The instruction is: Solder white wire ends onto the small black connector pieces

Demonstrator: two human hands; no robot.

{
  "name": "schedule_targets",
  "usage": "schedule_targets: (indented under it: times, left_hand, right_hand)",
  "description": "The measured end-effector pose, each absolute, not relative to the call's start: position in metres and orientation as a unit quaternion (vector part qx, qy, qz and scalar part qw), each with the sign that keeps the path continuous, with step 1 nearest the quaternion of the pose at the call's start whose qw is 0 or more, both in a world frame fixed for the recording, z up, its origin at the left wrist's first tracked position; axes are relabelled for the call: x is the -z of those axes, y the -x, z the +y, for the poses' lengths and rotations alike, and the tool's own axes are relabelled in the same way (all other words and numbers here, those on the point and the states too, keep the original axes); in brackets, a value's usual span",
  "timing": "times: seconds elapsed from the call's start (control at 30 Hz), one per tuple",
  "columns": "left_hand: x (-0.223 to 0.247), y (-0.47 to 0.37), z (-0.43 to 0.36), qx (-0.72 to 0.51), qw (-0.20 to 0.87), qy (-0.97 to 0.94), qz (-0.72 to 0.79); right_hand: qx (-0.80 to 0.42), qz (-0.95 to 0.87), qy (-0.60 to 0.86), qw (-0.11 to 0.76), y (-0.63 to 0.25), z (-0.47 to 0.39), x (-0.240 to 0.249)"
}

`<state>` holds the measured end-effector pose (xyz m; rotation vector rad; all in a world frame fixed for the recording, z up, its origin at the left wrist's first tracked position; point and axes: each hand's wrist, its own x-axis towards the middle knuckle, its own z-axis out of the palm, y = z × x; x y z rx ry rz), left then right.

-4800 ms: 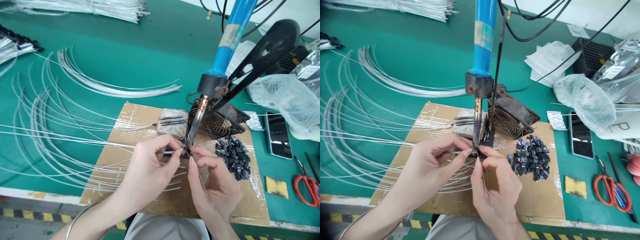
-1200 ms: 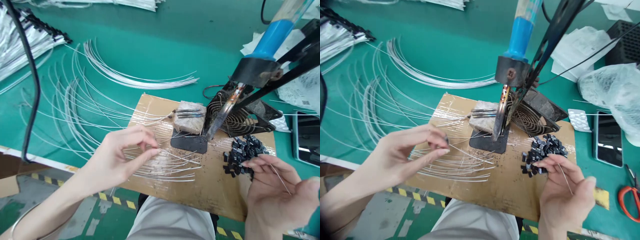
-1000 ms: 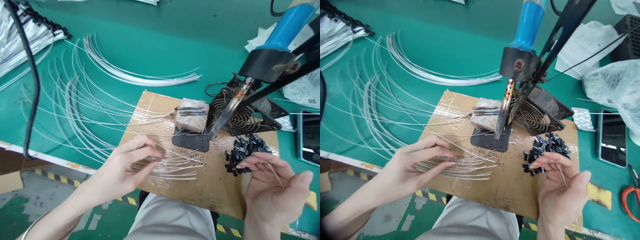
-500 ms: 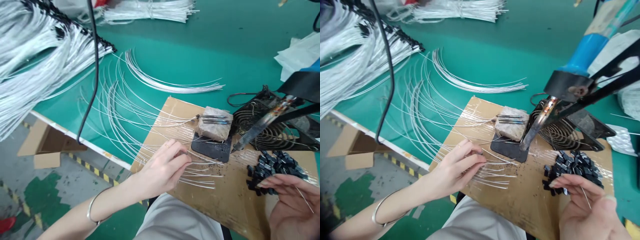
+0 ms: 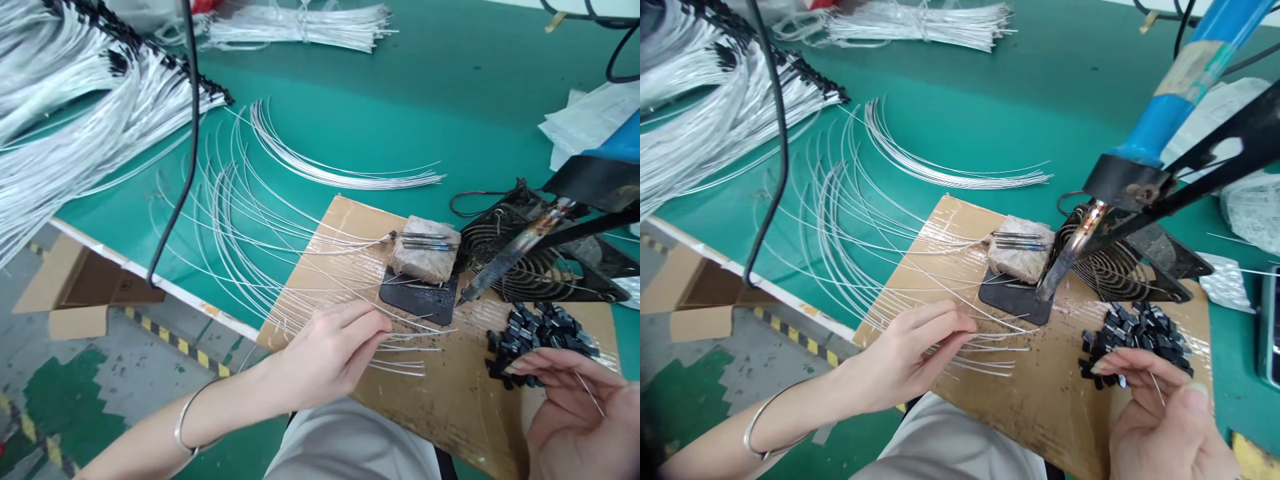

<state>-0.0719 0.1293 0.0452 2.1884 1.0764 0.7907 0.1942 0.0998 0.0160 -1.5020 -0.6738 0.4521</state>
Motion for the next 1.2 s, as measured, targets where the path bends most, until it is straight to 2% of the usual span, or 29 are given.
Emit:
schedule_targets:
  times: [0.23,0.63,0.9,1.2]
  left_hand:
    - [-0.063,0.071,0.125,-0.282,0.304,-0.816,0.403]
    - [-0.070,0.082,0.161,-0.142,0.623,-0.691,0.338]
    - [-0.067,0.077,0.170,-0.165,0.615,-0.679,0.365]
    - [-0.074,0.073,0.169,-0.135,0.610,-0.685,0.375]
  right_hand:
    - [-0.212,-0.355,0.638,0.649,-0.194,0.094,-0.018]
    - [-0.412,-0.577,0.533,0.462,-0.165,0.082,-0.045]
    - [-0.407,-0.561,0.543,0.474,-0.153,0.087,-0.046]
    - [-0.488,-0.483,0.539,0.488,-0.146,0.082,-0.031]
